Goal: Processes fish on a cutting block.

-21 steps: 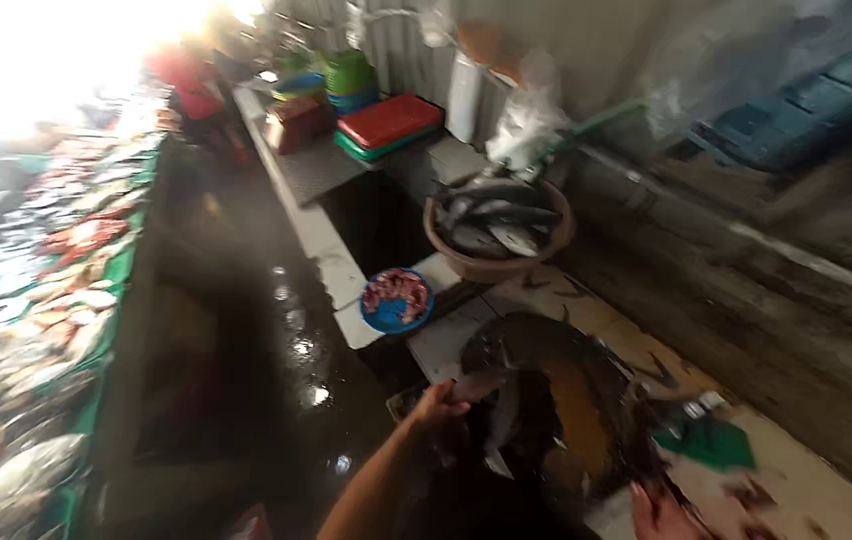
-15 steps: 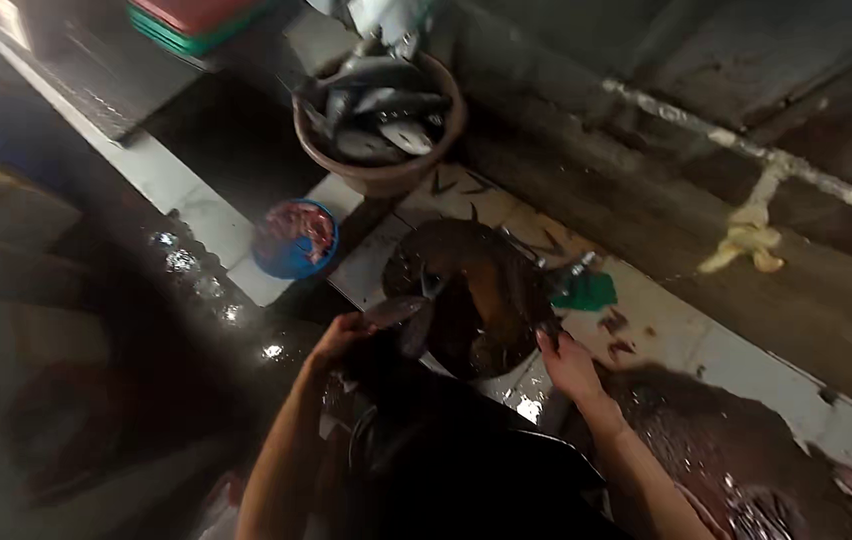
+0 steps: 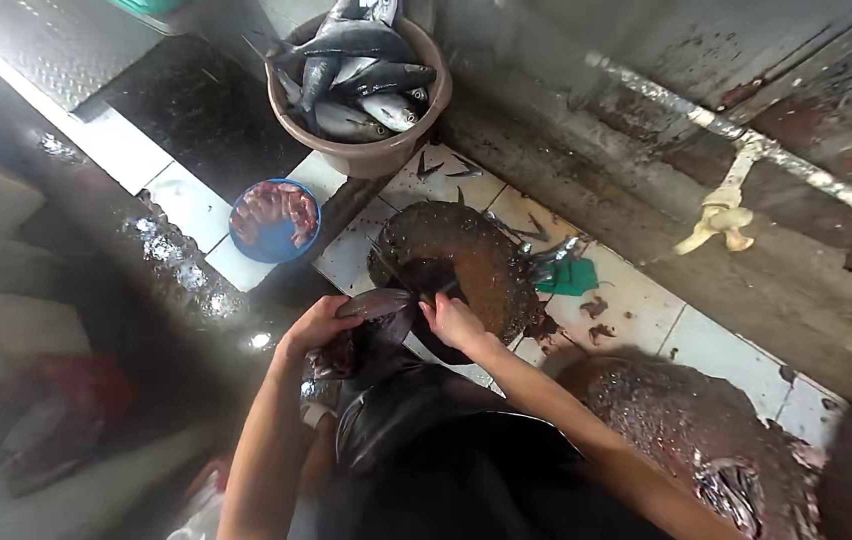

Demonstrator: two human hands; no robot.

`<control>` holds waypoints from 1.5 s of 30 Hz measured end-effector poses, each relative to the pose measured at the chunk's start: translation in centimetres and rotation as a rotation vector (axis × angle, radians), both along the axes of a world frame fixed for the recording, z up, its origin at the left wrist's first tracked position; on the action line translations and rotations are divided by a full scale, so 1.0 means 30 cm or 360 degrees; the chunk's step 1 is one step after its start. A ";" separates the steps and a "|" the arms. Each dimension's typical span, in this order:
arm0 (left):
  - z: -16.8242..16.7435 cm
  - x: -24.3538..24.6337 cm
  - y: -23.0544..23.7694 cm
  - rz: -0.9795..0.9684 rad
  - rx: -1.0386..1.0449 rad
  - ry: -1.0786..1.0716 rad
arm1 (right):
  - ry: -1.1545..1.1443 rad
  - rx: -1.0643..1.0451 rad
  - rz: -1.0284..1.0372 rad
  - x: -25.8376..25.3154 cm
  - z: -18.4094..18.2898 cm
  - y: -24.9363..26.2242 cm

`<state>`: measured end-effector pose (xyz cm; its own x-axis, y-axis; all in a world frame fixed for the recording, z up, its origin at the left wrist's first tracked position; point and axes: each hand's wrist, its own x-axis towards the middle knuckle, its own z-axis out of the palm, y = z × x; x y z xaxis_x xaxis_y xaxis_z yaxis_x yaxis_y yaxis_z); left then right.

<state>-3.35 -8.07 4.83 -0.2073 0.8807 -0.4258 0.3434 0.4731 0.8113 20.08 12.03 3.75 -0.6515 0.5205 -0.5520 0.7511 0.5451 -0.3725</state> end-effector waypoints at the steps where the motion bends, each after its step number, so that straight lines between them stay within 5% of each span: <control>1: 0.023 0.005 -0.023 -0.0038 -0.0027 0.0010 | -0.0021 0.0004 0.0005 -0.004 0.011 -0.006; 9: 0.138 0.017 -0.175 0.0295 0.0294 -0.0122 | 0.0412 -0.0174 -0.0304 0.155 -0.017 -0.053; 17: 0.032 0.061 -0.016 0.0440 0.0538 -0.0384 | 0.0788 0.0070 -0.0669 0.175 0.085 -0.004; 26: -0.063 0.053 -0.040 0.0564 0.0262 -0.0313 | 0.1551 0.0339 -0.0427 0.117 0.156 -0.043; 32: -0.064 0.033 -0.074 0.0538 0.0152 -0.0152 | 0.1302 0.0341 -0.0334 0.071 0.105 -0.099; 37: -0.092 0.065 -0.087 0.0524 0.0171 -0.0210 | 0.0216 -0.0033 -0.0258 0.052 -0.066 -0.112; 45: 0.047 0.041 -0.200 0.0345 0.0546 -0.0358 | 0.0268 -0.0144 -0.0174 0.118 -0.066 -0.005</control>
<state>-2.11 -14.08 6.24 -0.3379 0.9252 -0.1730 0.0639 0.2059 0.9765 23.63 11.89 1.76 -0.6810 0.5463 -0.4876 0.7267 0.4227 -0.5415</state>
